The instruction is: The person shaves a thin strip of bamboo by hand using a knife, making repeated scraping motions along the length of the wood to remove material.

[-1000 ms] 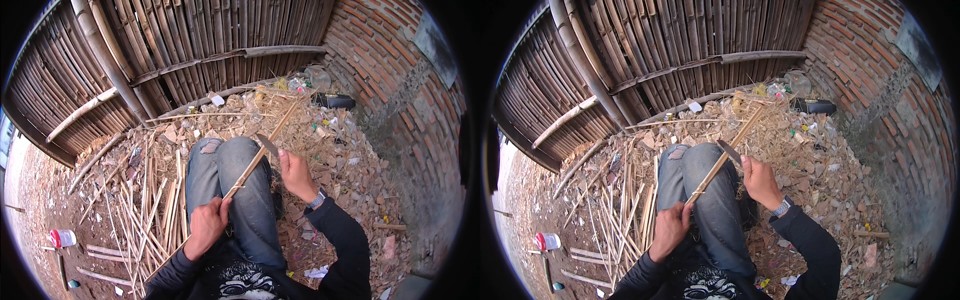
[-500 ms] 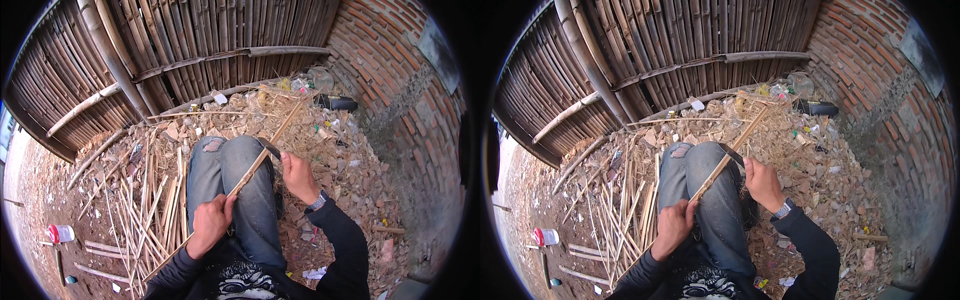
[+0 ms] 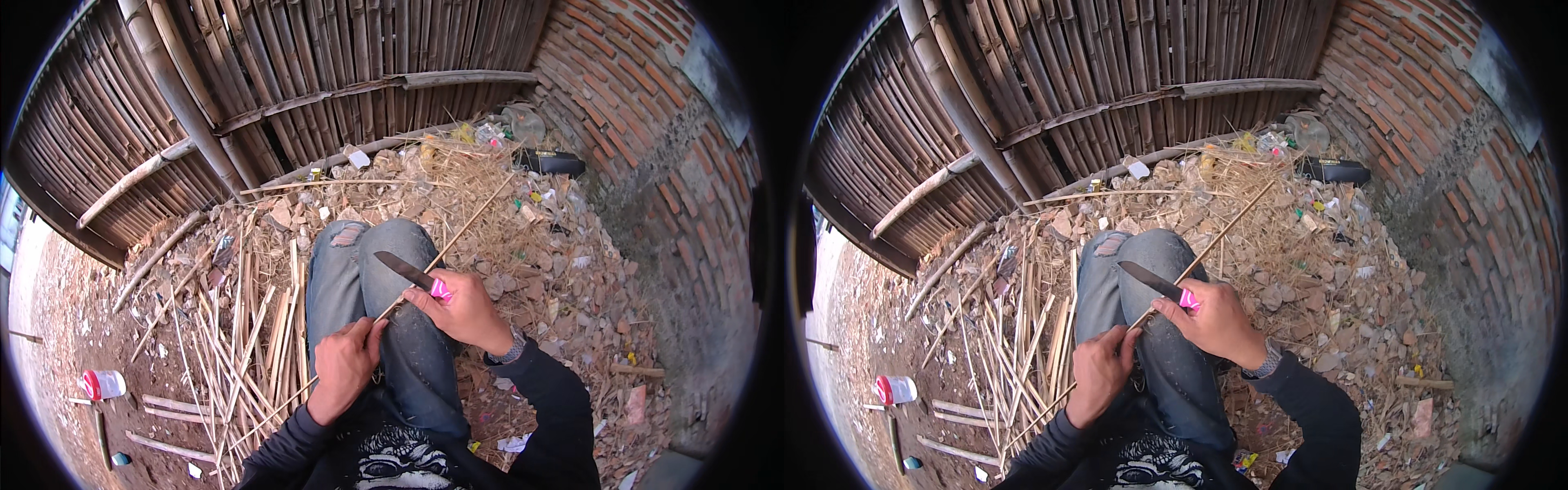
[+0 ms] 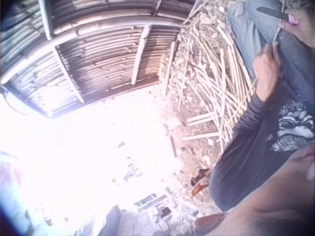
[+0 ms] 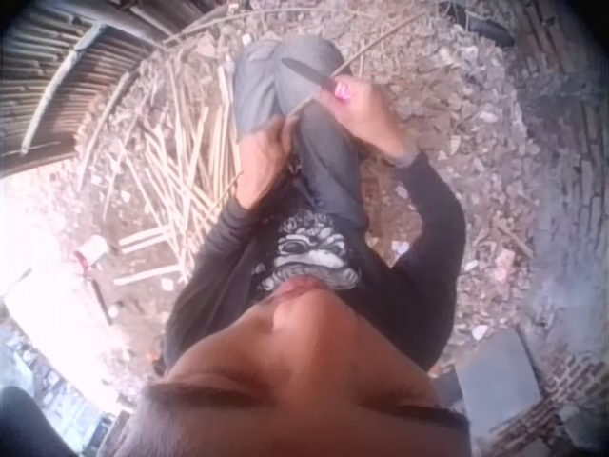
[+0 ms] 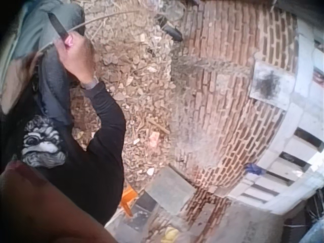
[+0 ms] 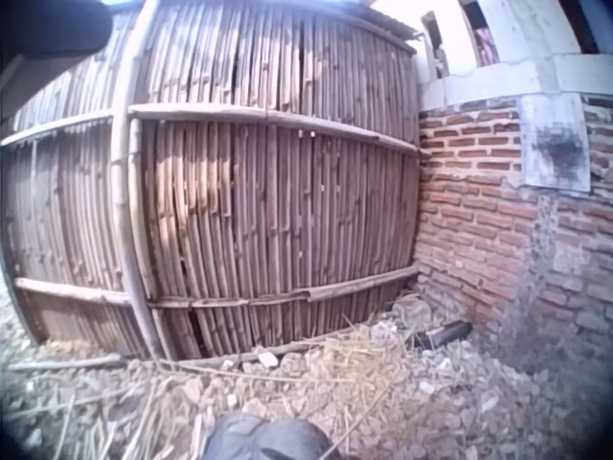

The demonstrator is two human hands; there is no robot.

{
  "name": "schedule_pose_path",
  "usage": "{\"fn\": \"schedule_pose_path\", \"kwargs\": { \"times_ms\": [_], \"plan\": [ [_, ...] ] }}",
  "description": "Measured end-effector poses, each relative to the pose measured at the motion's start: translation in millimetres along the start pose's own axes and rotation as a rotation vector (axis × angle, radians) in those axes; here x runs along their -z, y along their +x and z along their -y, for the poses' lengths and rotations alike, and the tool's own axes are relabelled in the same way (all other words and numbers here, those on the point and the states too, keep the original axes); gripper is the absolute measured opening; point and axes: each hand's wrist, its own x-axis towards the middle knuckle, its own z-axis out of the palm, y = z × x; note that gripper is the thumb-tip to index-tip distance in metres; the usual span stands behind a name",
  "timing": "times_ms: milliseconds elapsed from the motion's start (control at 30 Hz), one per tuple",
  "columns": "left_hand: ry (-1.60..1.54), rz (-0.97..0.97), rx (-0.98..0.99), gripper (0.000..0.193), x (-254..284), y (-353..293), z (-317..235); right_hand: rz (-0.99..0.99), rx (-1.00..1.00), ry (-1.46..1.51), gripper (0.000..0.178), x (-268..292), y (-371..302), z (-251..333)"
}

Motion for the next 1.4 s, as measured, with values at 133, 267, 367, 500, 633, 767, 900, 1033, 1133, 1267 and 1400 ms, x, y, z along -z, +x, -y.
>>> {"fn": "schedule_pose_path", "kwargs": {
  "times_ms": [133, 267, 367, 500, 633, 767, 900, 1033, 1133, 1267, 1400],
  "plan": [
    [-0.038, -0.029, -0.009, 0.023, -0.5, 0.4, -3.0, -0.013, 0.007, -0.060, 0.027, -4.8, 6.0, -9.2],
    [-0.068, -0.002, 0.001, 0.023, -0.7, 1.8, -1.0, 0.088, 0.113, -0.034, 0.018, -2.4, 13.4, -13.3],
    [-0.069, 0.043, 0.035, 0.026, 2.6, 3.1, 0.4, 0.201, 0.113, -0.017, 0.017, 2.7, 18.6, -11.9],
    [-0.105, 0.100, 0.096, 0.031, 2.9, 7.3, 6.7, 0.459, 0.073, 0.257, 0.019, 10.5, 12.6, -4.3],
    [-0.198, 0.156, 0.146, 0.037, 7.3, 14.2, 6.8, 0.500, 0.026, 0.307, 0.022, 12.1, 1.7, -8.1],
    [-0.210, 0.218, 0.120, 0.038, 13.1, 15.8, 13.1, 0.044, -0.122, 0.014, 0.028, 39.8, 6.6, -21.7],
    [-0.363, 0.300, 0.082, 0.036, 17.0, 16.7, 14.1, -0.205, -0.064, -0.078, 0.026, 52.4, -3.3, -41.7],
    [-0.404, 0.368, 0.113, 0.029, 26.5, 14.2, 12.7, 0.024, -0.044, -0.169, 0.030, 31.8, -13.3, -12.9],
    [-0.428, 0.351, 0.098, 0.028, 23.8, 11.8, 12.3, 0.101, -0.048, -0.252, 0.039, 22.0, -18.4, -8.2],
    [-0.433, 0.356, 0.120, 0.027, 23.2, 12.2, 8.5, 0.110, 0.006, -0.419, 0.045, 8.1, -22.0, -5.7],
    [-0.417, 0.353, 0.102, 0.030, 25.9, 13.4, 8.8, 0.080, 0.033, -0.554, 0.041, -2.4, -22.4, 1.3]
  ]
}}
